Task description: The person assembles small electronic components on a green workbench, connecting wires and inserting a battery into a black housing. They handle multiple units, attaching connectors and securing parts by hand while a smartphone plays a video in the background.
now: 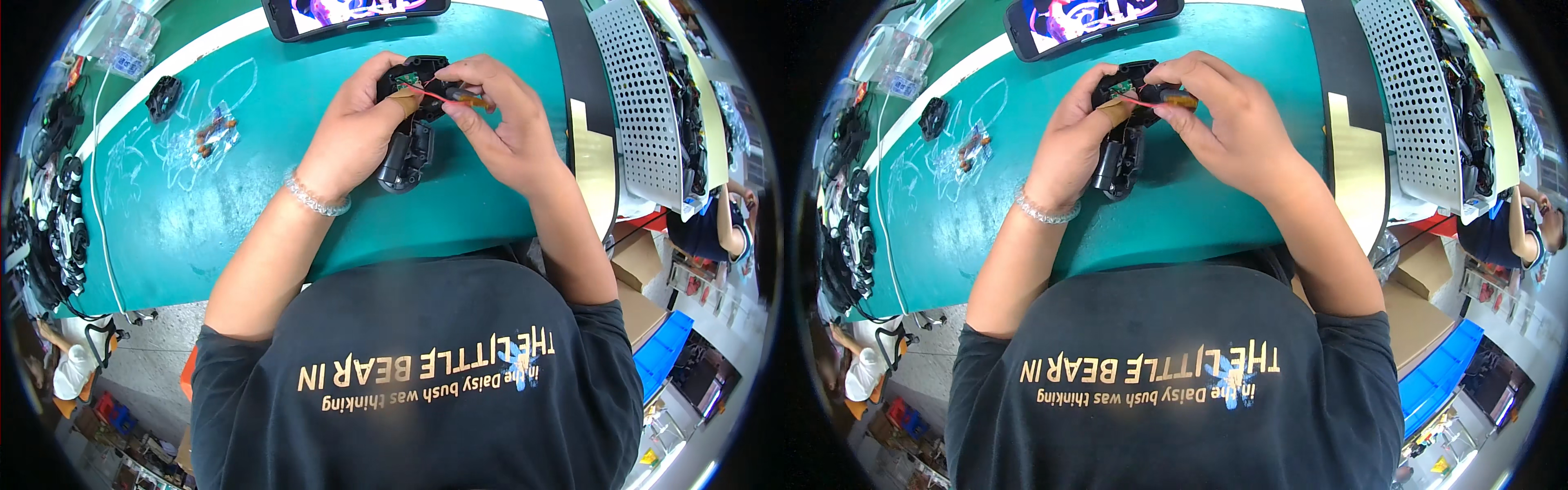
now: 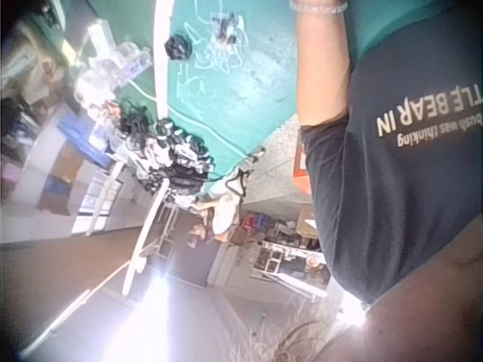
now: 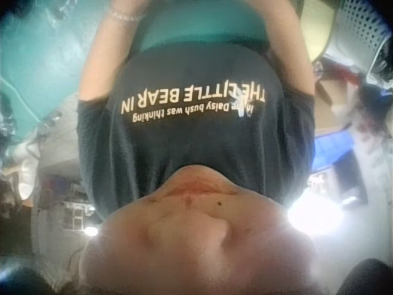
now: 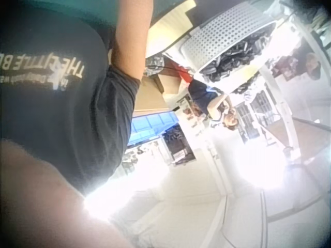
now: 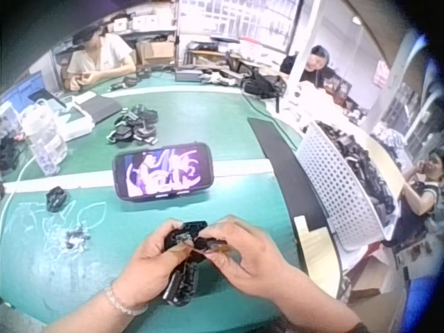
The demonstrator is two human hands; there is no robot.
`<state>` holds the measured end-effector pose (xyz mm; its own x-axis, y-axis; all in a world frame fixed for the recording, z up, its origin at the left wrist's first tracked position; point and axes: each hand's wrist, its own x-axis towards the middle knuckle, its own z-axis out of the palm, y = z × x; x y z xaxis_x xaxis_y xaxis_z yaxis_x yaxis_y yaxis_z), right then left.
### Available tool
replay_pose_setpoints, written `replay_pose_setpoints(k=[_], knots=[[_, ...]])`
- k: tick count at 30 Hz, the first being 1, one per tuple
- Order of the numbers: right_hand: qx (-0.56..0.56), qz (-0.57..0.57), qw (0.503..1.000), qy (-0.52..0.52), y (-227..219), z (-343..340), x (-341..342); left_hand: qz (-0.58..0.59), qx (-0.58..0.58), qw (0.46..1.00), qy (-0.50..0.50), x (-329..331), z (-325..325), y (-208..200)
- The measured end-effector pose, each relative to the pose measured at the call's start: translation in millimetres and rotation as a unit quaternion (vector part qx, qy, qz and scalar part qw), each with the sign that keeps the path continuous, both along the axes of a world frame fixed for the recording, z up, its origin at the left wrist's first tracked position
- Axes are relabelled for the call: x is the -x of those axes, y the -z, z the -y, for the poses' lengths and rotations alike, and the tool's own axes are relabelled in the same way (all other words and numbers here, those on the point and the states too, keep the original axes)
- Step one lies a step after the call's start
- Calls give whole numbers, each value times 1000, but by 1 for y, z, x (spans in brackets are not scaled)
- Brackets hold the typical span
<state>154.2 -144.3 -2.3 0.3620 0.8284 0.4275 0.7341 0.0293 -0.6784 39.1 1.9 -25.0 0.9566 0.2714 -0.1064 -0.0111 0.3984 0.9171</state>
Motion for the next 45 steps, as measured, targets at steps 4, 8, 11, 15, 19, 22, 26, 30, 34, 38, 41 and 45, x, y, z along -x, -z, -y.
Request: replay_pose_setpoints(k=[4, 8, 11, 15, 19, 22, 26, 30, 34, 38, 41, 45], knots=[[-30, -8, 999, 38, 2, 1, 4, -16, -3, 1000, 3, 0, 1, -2], [-33, -33, 997, 60, 4, 4, 5, -31, -29, 999, 2, 0, 1, -4], [-51, -88, 992, 74, 2, 5, 9, -30, -31, 999, -1, -1, 2, -3], [-84, -184, 973, 108, -5, 1, 16, -16, -24, 1000, -5, -1, 6, -5], [-83, -51, 990, 106, 2, -5, 3, -29, -76, 997, -6, 0, 6, -5], [-76, 1, 991, 108, 2, -8, -1, -3, -175, 984, -34, -1, 8, -3], [-66, 55, 989, 124, 0, -17, -2, 22, -278, 955, -104, -1, 11, 2], [-81, 79, 984, 134, 12, -27, -8, 39, -337, 929, -147, -2, 9, -3], [-3, -6, 990, 143, -3, -34, 3, 23, -395, 901, -176, -2, 2, -1], [-52, -119, 983, 132, -12, -46, 9, 9, -410, 894, -178, -3, -2, -5], [-118, -102, 980, 125, -8, -55, 13, 22, -413, 891, -186, -5, -4, -1], [-135, -291, 940, 112, -18, -65, 27, 58, -425, 880, -202, -8, -5, 4]])
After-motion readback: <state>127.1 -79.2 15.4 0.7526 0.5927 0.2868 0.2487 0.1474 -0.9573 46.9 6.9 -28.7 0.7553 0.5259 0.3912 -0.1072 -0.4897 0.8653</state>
